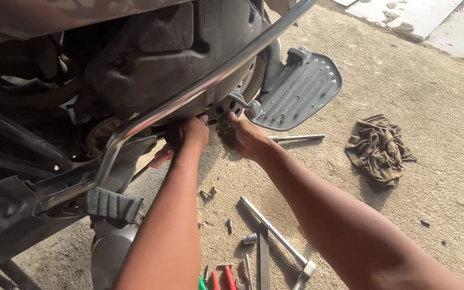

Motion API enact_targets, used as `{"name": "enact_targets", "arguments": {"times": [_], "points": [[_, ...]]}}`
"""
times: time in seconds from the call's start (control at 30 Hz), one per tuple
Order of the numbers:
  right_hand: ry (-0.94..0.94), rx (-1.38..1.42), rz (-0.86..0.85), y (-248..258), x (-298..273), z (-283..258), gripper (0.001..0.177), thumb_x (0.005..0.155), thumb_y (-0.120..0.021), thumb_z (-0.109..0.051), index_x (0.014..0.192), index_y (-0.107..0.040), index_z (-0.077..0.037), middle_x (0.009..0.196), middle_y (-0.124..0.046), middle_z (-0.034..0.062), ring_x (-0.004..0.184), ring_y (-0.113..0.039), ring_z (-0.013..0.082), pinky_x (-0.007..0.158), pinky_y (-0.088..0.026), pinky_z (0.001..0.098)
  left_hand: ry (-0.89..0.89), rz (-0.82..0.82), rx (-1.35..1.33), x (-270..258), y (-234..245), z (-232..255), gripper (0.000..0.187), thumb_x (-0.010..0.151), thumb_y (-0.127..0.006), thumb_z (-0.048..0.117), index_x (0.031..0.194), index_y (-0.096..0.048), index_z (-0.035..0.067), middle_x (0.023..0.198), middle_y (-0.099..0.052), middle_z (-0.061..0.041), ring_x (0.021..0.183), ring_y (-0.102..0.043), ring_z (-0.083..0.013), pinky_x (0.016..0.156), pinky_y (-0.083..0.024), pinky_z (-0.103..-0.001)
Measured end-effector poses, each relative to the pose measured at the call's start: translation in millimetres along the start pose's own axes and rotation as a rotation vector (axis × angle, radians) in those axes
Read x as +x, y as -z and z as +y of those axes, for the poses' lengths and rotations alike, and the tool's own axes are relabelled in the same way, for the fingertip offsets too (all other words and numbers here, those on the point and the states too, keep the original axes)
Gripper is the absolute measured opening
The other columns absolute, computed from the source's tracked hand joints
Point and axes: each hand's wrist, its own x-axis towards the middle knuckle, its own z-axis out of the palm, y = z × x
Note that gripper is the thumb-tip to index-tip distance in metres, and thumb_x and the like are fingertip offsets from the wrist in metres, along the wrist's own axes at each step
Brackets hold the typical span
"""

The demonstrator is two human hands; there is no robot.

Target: The person is repairing a scooter by removing and inspecting engine and belt components.

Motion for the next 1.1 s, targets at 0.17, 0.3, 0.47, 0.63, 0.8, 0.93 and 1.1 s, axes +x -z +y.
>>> {"name": "enact_targets", "arguments": {"times": [0.17, 0.3, 0.47, 0.63, 0.8, 0.93, 1.1], "points": [[0.257, -0.718, 0.227, -34, -48, -17, 0.046, 0.109, -0.049, -0.046, 0.116, -0.058, -0.002, 0.093, -0.062, 0.0143, 0.074, -0.058, 0.0228, 0.066, -0.048, 0.0406, 0.166, 0.018, -0.256, 21, -34, -15, 0.062, 0.094, -0.061, 0.057, 0.118, -0.067, 0.001, 0.122, -0.069, -0.018, 0.112, -0.067, -0.0334, 0.093, -0.051, -0.043], [0.495, -1.141, 0.445, -33, -56, -19, 0.045, 0.1, -0.056, -0.049, 0.113, -0.065, -0.006, 0.088, -0.068, 0.0142, 0.074, -0.059, 0.0241, 0.067, -0.049, 0.0416, 0.181, -0.05, -0.141, 0, 4, 3, 0.066, 0.097, -0.058, 0.059, 0.131, -0.062, 0.004, 0.134, -0.063, -0.018, 0.12, -0.062, -0.0349, 0.097, -0.05, -0.042], [0.115, 0.046, -0.062, 0, -2, 3, 0.048, 0.106, -0.047, -0.049, 0.11, -0.064, -0.004, 0.091, -0.068, 0.0103, 0.075, -0.063, 0.0211, 0.063, -0.053, 0.0369, 0.173, -0.13, -0.291, 20, -20, -13, 0.065, 0.098, -0.057, 0.058, 0.133, -0.06, 0.003, 0.133, -0.066, -0.016, 0.118, -0.066, -0.0318, 0.093, -0.055, -0.043], [0.085, 0.074, -0.066, -5, -10, -8, 0.04, 0.11, -0.059, -0.046, 0.111, -0.06, -0.006, 0.088, -0.059, 0.0059, 0.074, -0.052, 0.018, 0.061, -0.044, 0.0353, 0.037, -0.072, -0.193, 35, -47, -19, 0.057, 0.1, -0.052, 0.053, 0.127, -0.067, 0.006, 0.126, -0.07, -0.014, 0.113, -0.069, -0.033, 0.092, -0.056, -0.041], [0.503, -1.283, 0.483, -26, -45, -11, 0.05, 0.103, -0.049, -0.058, 0.113, -0.066, -0.013, 0.097, -0.071, 0.0123, 0.092, -0.069, 0.0318, 0.075, -0.05, 0.0423, -0.033, 0.014, -0.015, 8, -12, -6, 0.054, 0.103, -0.049, 0.052, 0.125, -0.069, 0.007, 0.126, -0.07, -0.017, 0.114, -0.067, -0.0358, 0.096, -0.052, -0.045], [0.325, -0.928, 0.33, -5, -12, -1, 0.054, 0.107, -0.039, -0.058, 0.114, -0.071, -0.015, 0.087, -0.072, 0.0117, 0.086, -0.069, 0.0222, 0.078, -0.049, 0.0351, 0.008, 0.015, -0.06, 15, -22, -12, 0.056, 0.102, -0.052, 0.053, 0.126, -0.068, 0.005, 0.126, -0.069, -0.018, 0.114, -0.067, -0.0357, 0.094, -0.052, -0.044], [0.137, -0.197, 0.22, -14, -10, -5, 0.043, 0.102, -0.062, -0.051, 0.109, -0.071, -0.01, 0.091, -0.07, 0.006, 0.083, -0.06, 0.0179, 0.074, -0.051, 0.0367, -0.035, 0.024, -0.026, 24, -32, -17, 0.053, 0.104, -0.054, 0.052, 0.13, -0.069, 0.009, 0.13, -0.071, -0.015, 0.118, -0.067, -0.0328, 0.099, -0.053, -0.045]]}}
